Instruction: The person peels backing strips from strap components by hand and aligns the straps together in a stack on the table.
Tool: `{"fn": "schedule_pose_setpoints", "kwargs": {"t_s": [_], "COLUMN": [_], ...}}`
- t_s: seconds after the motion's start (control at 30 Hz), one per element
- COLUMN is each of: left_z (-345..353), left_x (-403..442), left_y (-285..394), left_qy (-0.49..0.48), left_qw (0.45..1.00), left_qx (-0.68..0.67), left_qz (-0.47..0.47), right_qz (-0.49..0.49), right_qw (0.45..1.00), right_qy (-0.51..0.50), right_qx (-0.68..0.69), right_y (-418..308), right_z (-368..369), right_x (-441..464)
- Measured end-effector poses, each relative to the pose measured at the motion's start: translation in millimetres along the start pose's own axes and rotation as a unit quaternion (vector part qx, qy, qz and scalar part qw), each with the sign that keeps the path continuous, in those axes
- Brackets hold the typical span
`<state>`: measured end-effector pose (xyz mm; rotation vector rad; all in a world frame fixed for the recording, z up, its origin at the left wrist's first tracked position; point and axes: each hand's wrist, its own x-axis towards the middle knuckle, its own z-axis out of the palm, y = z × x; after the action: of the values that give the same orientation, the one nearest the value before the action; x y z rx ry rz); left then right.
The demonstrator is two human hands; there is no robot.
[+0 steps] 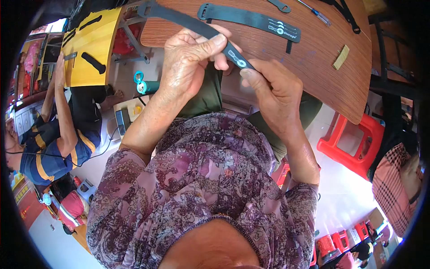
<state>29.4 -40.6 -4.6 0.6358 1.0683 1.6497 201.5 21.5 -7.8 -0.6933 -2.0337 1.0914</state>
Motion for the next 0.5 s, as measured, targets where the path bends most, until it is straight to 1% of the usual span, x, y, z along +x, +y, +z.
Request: {"fn": "schedule_pose_setpoints", "kwargs": {"t_s": [0.03, 0.1, 0.13, 0.17, 0.2, 0.23, 0.27, 0.3, 0.33, 0.4, 0.47, 0.5], "left_z": [-1.2, -2.5, -2.7, -0.1, 5.3, 8.9, 8.7, 6.5, 4.2, 3.9, 2.5, 1.6], "left_x": [1.7, 2.9, 3.4, 2.9, 2.2, 2.9, 4.7, 5.6, 6.5, 5.4, 3.8, 4.1], "left_y": [0.0, 0.2, 0.8, 2.9, 6.3, 8.5, 8.0, 6.3, 5.2, 3.2, 1.2, -1.8], "left_qy": [0.022, 0.018, 0.012, 0.012, -0.025, -0.062, -0.062, -0.08, -0.097, -0.089, -0.06, -0.058], "left_qw": [1.0, 0.999, 0.999, 0.999, 0.999, 0.998, 0.998, 0.996, 0.994, 0.995, 0.997, 0.998], "left_qx": [0.017, 0.027, 0.037, 0.037, 0.013, -0.01, -0.01, -0.028, -0.045, -0.049, -0.025, -0.025], "left_qz": [0.011, 0.02, 0.03, 0.031, 0.016, 0.004, 0.011, -0.004, -0.02, -0.015, -0.028, -0.012], "right_qz": [0.0, 0.1, 0.099, 0.192, 0.28, 0.276, 0.309, 0.34, 0.334, 0.371, 0.372, 0.372], "right_qw": [1.0, 0.99, 0.99, 0.96, 0.912, 0.914, 0.884, 0.85, 0.851, 0.822, 0.821, 0.825], "right_qy": [-0.001, -0.016, -0.016, -0.036, -0.055, -0.056, -0.08, -0.105, -0.11, -0.107, -0.109, -0.105], "right_qx": [0.0, 0.099, 0.099, 0.199, 0.295, 0.294, 0.342, 0.389, 0.389, 0.419, 0.42, 0.413], "right_y": [-0.6, -1.7, -4.6, -8.8, -10.8, -9.0, -5.4, -2.2, -0.5, -0.1, -0.9, 0.2], "right_z": [-0.5, -2.8, -4.7, -7.7, -10.4, -13.3, -17.0, -19.1, -19.6, -19.3, -17.4, -16.0], "right_x": [-0.8, -2.4, -1.7, 0.2, 2.3, 4.0, 6.1, 8.8, 10.6, 10.3, 9.7, 9.1]}}
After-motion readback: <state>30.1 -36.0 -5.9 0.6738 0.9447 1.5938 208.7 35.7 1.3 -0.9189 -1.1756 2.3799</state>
